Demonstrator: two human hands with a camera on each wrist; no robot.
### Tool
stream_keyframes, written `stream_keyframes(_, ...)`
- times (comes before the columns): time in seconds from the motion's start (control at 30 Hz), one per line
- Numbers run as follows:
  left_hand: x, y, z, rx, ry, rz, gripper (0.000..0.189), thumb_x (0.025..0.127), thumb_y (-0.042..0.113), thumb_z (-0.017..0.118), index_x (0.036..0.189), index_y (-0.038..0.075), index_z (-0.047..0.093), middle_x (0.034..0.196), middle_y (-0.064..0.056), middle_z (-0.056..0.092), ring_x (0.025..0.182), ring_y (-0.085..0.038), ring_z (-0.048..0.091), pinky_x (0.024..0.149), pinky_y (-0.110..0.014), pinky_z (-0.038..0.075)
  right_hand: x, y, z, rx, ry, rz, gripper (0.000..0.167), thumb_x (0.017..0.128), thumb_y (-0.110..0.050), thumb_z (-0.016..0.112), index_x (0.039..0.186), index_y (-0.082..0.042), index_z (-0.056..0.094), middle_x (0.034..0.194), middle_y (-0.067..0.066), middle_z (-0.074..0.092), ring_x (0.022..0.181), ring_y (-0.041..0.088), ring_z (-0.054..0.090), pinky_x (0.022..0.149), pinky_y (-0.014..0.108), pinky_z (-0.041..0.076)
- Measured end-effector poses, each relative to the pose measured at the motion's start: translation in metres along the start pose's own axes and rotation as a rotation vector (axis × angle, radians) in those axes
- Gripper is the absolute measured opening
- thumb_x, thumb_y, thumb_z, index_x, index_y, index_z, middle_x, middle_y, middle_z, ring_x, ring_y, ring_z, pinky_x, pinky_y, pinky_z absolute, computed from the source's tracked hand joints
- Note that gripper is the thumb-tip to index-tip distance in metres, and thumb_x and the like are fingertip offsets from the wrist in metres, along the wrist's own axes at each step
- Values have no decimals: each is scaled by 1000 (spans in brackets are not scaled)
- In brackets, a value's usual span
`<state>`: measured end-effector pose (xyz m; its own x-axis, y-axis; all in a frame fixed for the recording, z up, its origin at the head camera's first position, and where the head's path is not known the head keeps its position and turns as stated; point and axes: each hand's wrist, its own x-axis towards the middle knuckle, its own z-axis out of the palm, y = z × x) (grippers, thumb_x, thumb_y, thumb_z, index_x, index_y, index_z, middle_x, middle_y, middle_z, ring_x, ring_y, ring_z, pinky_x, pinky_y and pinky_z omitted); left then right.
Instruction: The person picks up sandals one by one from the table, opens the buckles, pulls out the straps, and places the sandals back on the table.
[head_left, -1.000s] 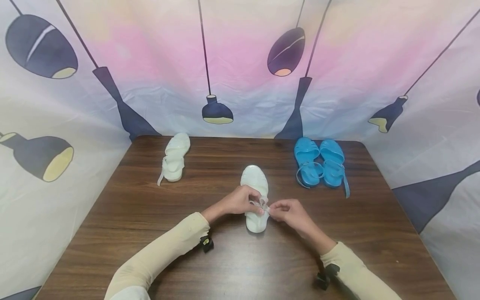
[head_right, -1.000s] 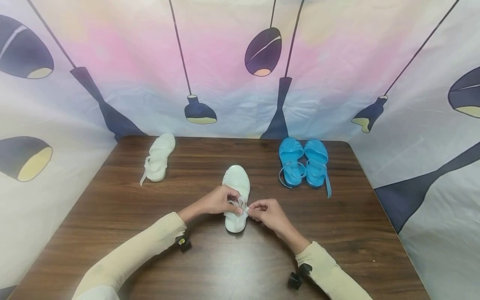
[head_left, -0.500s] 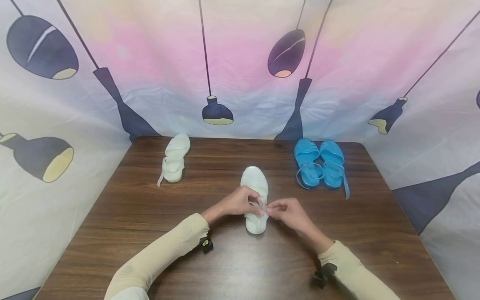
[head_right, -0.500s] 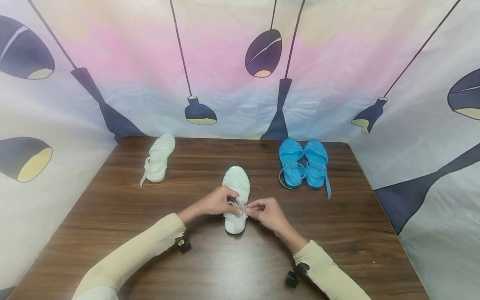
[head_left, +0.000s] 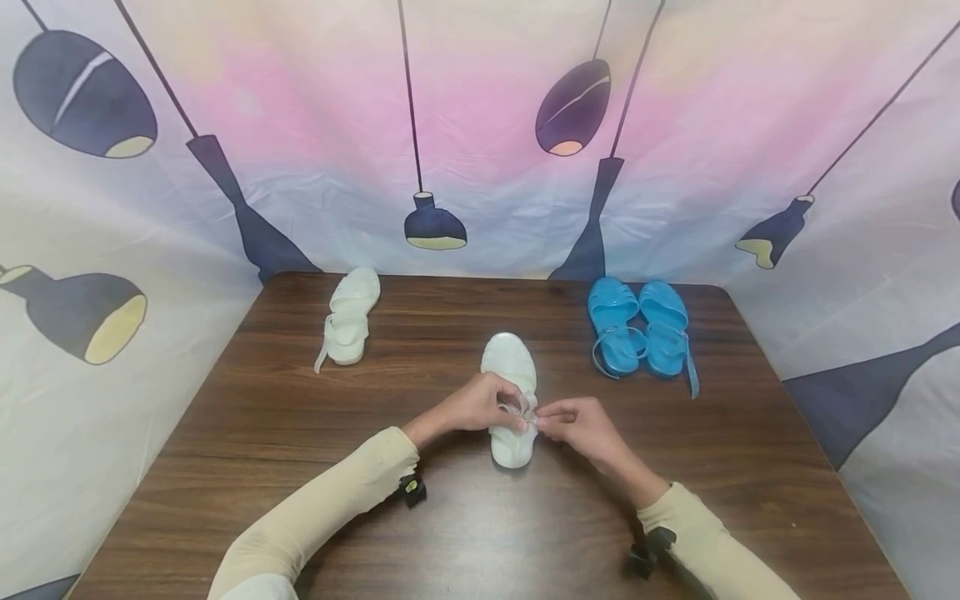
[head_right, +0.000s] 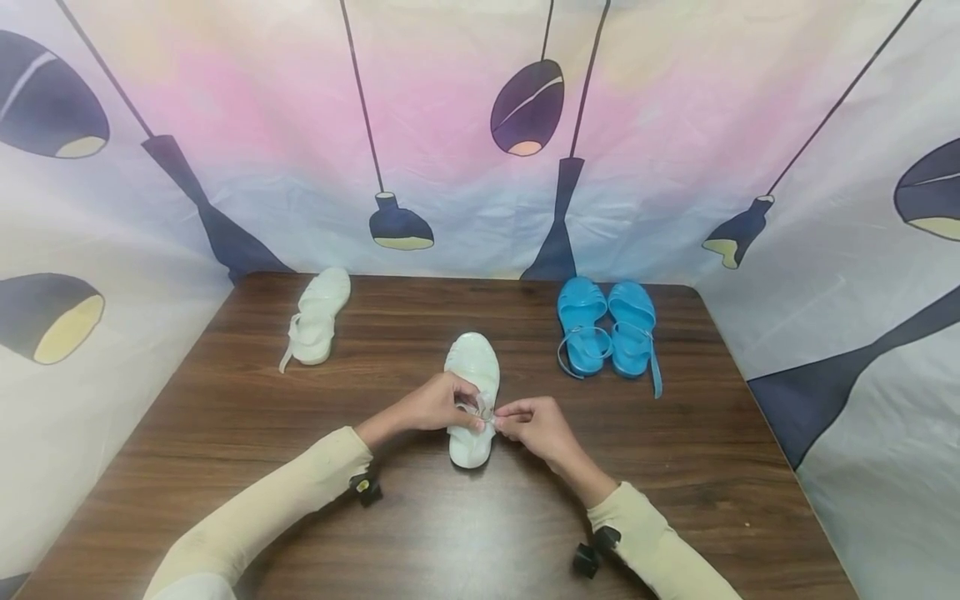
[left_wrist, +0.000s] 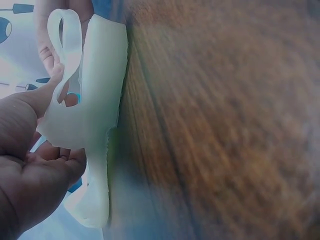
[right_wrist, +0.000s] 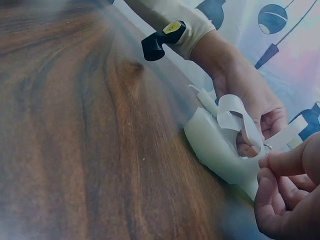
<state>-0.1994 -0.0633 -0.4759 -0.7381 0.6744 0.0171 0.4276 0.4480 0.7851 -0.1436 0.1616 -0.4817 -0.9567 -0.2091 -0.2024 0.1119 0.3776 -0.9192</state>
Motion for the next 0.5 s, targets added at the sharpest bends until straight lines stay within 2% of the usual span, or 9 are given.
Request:
stream_keyframes(0.17, -1, 1, 0, 2, 4, 4, 15, 80, 18, 89, 88, 13, 78, 78, 9, 70, 71, -4, 59, 67, -21, 51, 0, 0, 2, -24, 17, -26, 16, 90, -12, 79, 103, -2, 79, 97, 10, 77, 83, 21, 73, 74, 35, 60)
stream_keyframes(0.37, -1, 1, 0, -16, 2, 28, 18, 81, 18, 89, 95, 12, 79, 85, 7, 74, 79, -3, 63, 75, -22, 53, -2, 2, 2, 19, 14, 39, 22, 91, -18, 79, 106, -2, 77, 94, 9, 77, 82, 20, 71, 75, 34, 60)
stream_keyframes(0.5, -1, 1, 0, -22, 2, 37, 20, 81, 18, 89, 97, 12, 79, 88, 6, 75, 83, -3, 64, 77, -23, 55, -5, 3, 1, 20, -2, 44, 26, 90, -23, 80, 104, -1, 77, 92, 10, 77, 81, 20, 69, 74, 34, 59)
